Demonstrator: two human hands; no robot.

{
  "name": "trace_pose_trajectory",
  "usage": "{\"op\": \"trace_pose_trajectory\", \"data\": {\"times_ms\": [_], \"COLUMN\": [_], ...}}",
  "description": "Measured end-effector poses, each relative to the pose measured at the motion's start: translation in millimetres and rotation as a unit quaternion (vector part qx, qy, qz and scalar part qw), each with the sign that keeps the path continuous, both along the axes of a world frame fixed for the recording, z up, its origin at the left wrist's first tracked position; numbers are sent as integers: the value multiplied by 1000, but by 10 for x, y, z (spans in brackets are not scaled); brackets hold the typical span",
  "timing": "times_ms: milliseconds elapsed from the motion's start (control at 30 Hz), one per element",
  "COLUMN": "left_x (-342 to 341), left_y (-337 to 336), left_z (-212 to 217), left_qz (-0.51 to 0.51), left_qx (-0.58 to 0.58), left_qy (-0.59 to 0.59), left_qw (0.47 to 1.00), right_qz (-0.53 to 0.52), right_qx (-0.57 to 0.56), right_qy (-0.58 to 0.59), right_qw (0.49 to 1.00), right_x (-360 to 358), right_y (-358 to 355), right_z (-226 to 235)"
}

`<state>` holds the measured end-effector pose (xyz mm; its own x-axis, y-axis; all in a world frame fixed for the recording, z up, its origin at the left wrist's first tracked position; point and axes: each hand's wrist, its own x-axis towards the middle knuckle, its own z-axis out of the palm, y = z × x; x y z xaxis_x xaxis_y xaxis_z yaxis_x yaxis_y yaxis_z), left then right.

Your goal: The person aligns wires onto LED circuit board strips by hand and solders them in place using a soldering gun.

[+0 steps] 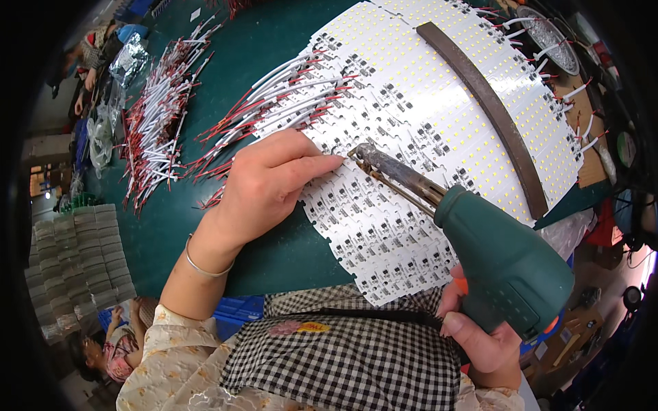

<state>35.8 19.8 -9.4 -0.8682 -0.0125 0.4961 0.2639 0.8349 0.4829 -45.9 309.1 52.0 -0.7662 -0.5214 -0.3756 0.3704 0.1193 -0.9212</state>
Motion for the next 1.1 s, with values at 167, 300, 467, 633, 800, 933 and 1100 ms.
{"op": "trace_pose_trajectory", "data": {"times_ms": [167, 300, 467, 633, 800, 933, 1100], "left_x": [9, 18, 42, 31, -15, 2, 73], "left_y": [-1, 17, 18, 33, 48, 88, 161], "left_z": [-6, -26, -42, -22, 13, 100, 175], "left_qz": [1, 5, 5, 6, 1, 16, 56], "left_qx": [-18, -30, -51, -59, -61, -88, -97], "left_qy": [10, 17, 18, 18, 22, -20, -28], "left_qw": [1000, 999, 999, 998, 998, 996, 993], "right_qz": [14, 51, 88, 47, 13, -14, -60], "right_qx": [10, 42, 53, -19, -133, -227, -305], "right_qy": [-11, -33, 2, 15, 73, 88, 215], "right_qw": [1000, 997, 995, 999, 988, 970, 926], "right_x": [1, -16, -21, -78, -341, -567, -1003], "right_y": [-6, 15, 58, 27, 41, 187, 312], "right_z": [9, 12, -94, -76, 10, 110, 244]}}
